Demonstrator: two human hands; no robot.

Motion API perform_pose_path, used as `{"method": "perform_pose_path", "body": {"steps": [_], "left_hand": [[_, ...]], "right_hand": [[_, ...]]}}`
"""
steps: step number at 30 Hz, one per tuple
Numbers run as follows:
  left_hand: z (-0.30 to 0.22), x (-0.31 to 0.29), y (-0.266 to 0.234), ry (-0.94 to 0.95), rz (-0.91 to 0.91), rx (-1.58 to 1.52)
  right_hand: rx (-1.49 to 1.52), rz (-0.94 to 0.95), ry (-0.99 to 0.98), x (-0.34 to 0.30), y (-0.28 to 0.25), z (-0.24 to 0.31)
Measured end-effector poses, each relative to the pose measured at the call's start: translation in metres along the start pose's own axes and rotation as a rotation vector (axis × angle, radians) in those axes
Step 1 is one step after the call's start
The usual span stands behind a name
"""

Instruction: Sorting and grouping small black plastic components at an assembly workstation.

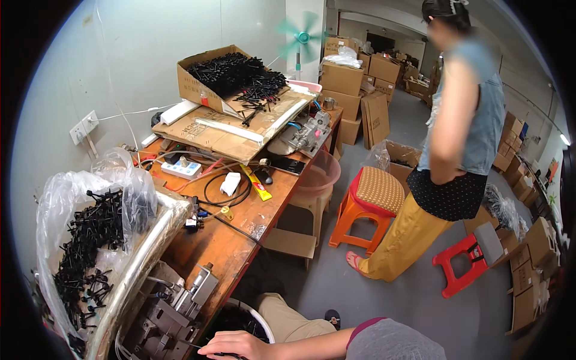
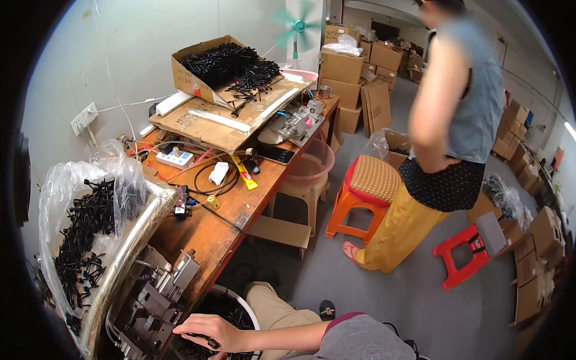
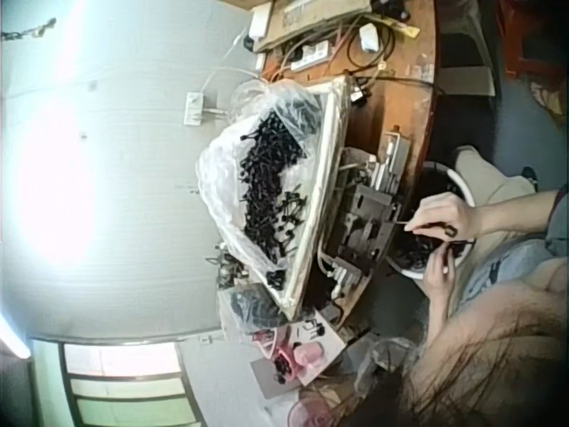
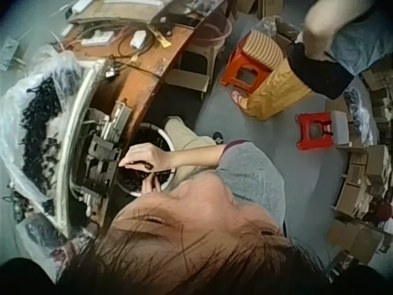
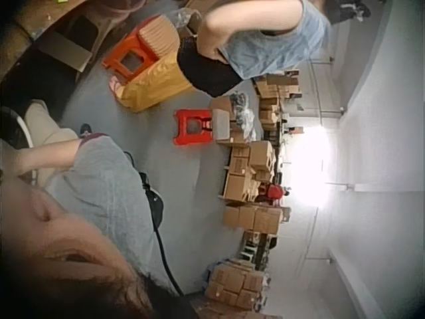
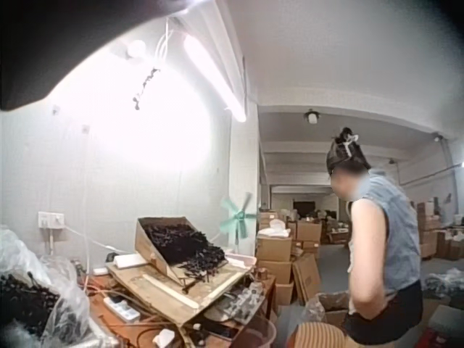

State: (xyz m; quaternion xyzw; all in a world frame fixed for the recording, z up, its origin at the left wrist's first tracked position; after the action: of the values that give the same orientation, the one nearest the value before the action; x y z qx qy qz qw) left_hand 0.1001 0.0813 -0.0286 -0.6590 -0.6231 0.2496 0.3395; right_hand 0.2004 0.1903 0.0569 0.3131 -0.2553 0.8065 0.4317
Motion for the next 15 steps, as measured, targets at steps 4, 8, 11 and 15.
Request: {"method": "perform_pose_path", "body": {"steps": [4,8,11,15], "left_hand": [[0.012,-0.001,0.005,0.031,-0.015,0.002],[0.02,-0.005,0.011,0.023,-0.012,-0.004],[0.004,0.002,0.002,0.038,-0.028,-0.024],[-0.011,0.006,-0.012,0.072,-0.124,0.028]], "right_hand": [[0.007,-0.001,-0.011,0.004,-0.005,0.003],[0.042,0.124,0.099,-0.005,0.009,-0.02],[0.061,0.294,0.213,-0.011,0.035,-0.043],[-0.054,0.094,0.0,0.01,-0.006,-0.002]]}}
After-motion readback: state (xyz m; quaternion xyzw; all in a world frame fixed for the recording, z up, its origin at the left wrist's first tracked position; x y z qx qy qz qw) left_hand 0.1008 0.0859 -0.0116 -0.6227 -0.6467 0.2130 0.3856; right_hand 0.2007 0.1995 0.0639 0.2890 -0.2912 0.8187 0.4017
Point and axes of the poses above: each hand's wrist, its own x-axis towards the middle knuckle, its own y-axis out of the palm, z = x × y, the point moved 8 cm from there along x, towards the middle knuckle, and after that the axes turned 11 degrees about z, right-handed, at the moved point
